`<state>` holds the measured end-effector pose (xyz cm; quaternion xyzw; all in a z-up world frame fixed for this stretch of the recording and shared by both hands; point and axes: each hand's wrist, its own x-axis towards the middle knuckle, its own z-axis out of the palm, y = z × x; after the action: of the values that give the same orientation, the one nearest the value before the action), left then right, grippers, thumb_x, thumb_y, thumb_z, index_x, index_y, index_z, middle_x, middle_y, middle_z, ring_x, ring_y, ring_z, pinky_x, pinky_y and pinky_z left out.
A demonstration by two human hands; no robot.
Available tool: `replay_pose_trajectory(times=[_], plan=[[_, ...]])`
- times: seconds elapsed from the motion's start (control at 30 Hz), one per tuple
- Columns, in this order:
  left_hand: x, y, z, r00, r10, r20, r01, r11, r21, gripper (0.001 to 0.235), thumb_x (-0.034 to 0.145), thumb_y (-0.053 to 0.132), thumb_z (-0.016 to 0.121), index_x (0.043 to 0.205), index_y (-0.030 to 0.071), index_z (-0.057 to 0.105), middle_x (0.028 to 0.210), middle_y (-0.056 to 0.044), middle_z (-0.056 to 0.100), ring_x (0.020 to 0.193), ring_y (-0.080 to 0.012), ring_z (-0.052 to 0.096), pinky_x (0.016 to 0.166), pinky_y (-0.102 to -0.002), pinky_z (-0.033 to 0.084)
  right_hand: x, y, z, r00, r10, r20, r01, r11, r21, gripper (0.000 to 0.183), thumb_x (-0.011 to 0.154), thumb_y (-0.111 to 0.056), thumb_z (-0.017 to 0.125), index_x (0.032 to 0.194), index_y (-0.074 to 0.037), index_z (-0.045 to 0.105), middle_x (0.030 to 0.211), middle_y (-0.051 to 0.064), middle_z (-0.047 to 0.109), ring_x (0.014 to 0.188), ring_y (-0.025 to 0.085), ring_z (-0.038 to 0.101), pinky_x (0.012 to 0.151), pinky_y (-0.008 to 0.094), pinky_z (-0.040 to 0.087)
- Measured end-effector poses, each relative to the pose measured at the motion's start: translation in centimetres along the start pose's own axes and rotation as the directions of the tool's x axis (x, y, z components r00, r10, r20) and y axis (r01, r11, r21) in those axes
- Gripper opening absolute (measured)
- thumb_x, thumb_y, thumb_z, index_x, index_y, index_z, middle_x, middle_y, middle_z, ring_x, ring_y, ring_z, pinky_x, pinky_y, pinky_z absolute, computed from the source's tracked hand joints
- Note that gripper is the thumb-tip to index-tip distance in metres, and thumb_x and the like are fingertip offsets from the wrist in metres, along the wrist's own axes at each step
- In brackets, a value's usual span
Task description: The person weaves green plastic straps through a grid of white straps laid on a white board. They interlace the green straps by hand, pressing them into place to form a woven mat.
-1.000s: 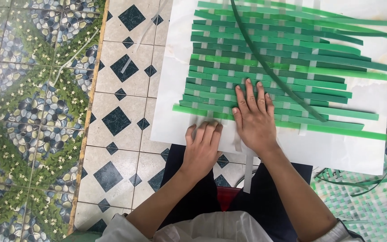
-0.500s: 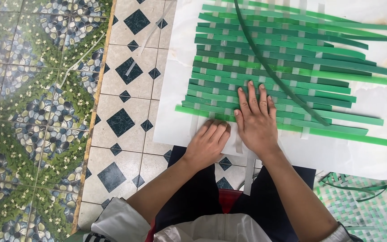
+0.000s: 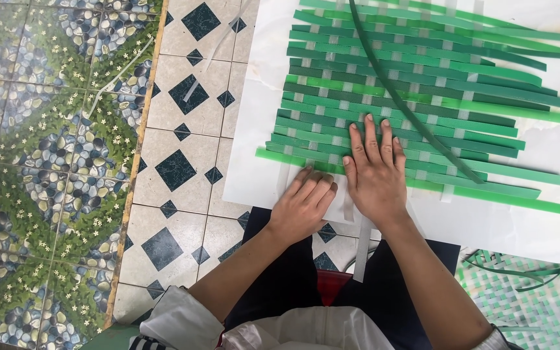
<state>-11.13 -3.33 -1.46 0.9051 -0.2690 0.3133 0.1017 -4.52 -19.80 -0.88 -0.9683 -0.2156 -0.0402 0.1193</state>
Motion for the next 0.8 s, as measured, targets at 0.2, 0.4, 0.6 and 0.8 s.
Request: replay_pose_trajectory(times=[0.2,0.4,0.6,0.8], plan=[[-0.9,0.8,-0.1,0.996,-0.082,0.027,0.085,0.989,-0.12,0.016,0.079,0.002,0.062,0.095,0.004,0.06,0.093,-0.008,0.054,0.09,-0.0243,0.059,0.101,-0.046,0.047,0.1,0.0,-0.1,1.0,-0.005,-0.008,0.005,1.0,0.003,0.054,0.106,-0.034,0.03,0.156,-0.014,0.027,0.164,0.013,0.014,0.149,0.038,0.008,0.113,0.052,0.012],[-1.0,0.5,-4.1,0.93,-0.277,0.242,0.333,0.912,-0.239,0.075,0.084,0.046,0.07,0.135,-0.005,0.049,0.142,-0.023,0.047,0.132,-0.0355,0.046,0.11,-0.048,0.033,0.2,0.1,-0.5,0.999,0.014,0.052,-0.017,0.998,0.06,0.055,0.105,-0.034,0.03,0.157,-0.014,0.025,0.164,0.011,0.011,0.149,0.035,0.003,0.114,0.051,0.009],[0.1,-1.9,-5.5,0.922,-0.248,0.297,0.349,0.865,-0.361,0.045,0.096,0.035,0.057,0.124,0.0,0.061,0.126,-0.015,0.062,0.117,-0.0294,0.058,0.099,-0.043,0.042,0.3,1.2,-2.0,0.986,-0.023,0.166,-0.025,0.959,0.283,0.072,0.091,-0.035,0.05,0.155,-0.013,0.026,0.164,0.011,0.008,0.15,0.035,0.0,0.115,0.051,0.007],[0.3,-4.8,-4.0,0.941,-0.12,0.316,0.238,0.899,-0.367,0.033,0.089,0.025,0.066,0.118,0.009,0.066,0.118,-0.005,0.064,0.118,-0.0241,0.054,0.098,-0.041,0.04,1.4,1.6,-2.5,0.97,-0.136,0.2,0.153,0.986,-0.073,0.087,0.072,-0.043,0.061,0.146,-0.001,0.042,0.153,0.027,0.034,0.14,0.047,0.031,0.105,0.057,0.037]])
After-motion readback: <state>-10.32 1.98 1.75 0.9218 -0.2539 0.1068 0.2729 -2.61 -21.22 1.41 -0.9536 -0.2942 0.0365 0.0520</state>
